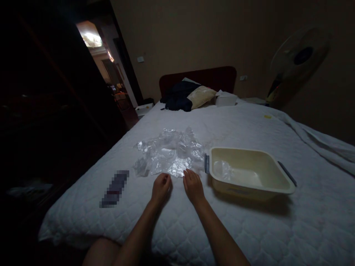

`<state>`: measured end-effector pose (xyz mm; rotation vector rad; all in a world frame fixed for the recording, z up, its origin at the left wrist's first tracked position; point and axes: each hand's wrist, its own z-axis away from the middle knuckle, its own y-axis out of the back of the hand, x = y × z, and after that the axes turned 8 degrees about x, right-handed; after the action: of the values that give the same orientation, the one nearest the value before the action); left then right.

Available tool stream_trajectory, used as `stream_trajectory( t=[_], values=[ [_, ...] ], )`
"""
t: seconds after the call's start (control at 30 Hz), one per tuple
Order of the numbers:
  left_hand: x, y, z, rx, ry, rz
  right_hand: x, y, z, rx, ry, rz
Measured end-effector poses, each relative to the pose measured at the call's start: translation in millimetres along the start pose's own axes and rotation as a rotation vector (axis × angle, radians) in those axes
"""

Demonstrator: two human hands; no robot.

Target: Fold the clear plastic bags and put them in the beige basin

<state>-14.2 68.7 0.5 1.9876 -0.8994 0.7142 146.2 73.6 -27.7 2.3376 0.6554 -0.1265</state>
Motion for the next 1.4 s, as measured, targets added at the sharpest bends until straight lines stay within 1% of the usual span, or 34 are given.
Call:
stream_trajectory(
  t=[0.07, 0.17, 0.27, 0.37, 0.5, 0.6, 0.67, 0.7, 0.77, 0.87, 0.93, 1.0, 1.07, 1.13, 1.2, 1.3, 1.4],
  values=[
    [-6, -6, -8, 0.049, -0.121, -0.084, 1, -4, 0, -0.010, 0.010, 0.023],
    [-16, -15, -8, 0.022, -0.223, -0.180, 4, -10, 1, -0.024, -0.014, 0.052],
    [-22, -19, -1, 0.003, -0.242, -0.226, 6, -11, 1, -0.056, -0.034, 0.038],
    [-23, -18, 2, 0.007, -0.239, -0.203, 7, -7, 1, -0.062, -0.051, -0.011],
    [-24, -17, 2, 0.047, -0.236, -0.181, 6, 2, 2, 0.023, -0.066, -0.115],
    [-22, -16, 2, 0.124, -0.250, -0.160, 6, 6, 5, 0.116, -0.058, -0.203],
    [-20, -15, 4, 0.164, -0.241, -0.114, 5, 7, 6, 0.174, -0.095, -0.270],
    [-18, -15, 5, 0.174, -0.220, -0.074, 5, 8, 6, 0.194, -0.138, -0.308],
    [-16, -16, 8, 0.170, -0.122, 0.048, 1, 10, 4, 0.197, -0.288, -0.401],
    [-17, -15, 12, 0.101, 0.142, 0.311, -8, 16, -3, 0.151, -0.586, -0.597],
    [-20, -12, 13, 0.062, 0.324, 0.499, -16, 18, -7, 0.136, -0.745, -0.754],
    [-25, -7, 14, 0.053, 0.460, 0.638, -23, 16, -9, 0.094, -0.861, -0.918],
    [-28, -1, 14, 0.031, 0.529, 0.716, -27, 10, -9, 0.003, -0.953, -1.060],
    [-28, 3, 14, -0.029, 0.540, 0.775, -29, 3, -6, -0.078, -0.991, -1.138],
    [-25, 6, 14, -0.093, 0.536, 0.826, -29, -1, -2, -0.128, -0.975, -1.151],
    [-19, 8, 12, -0.170, 0.523, 0.849, -30, -3, 0, -0.174, -0.949, -1.142],
    [-13, 9, 12, -0.220, 0.514, 0.809, -32, -1, 0, -0.197, -0.954, -1.125]
  ],
)
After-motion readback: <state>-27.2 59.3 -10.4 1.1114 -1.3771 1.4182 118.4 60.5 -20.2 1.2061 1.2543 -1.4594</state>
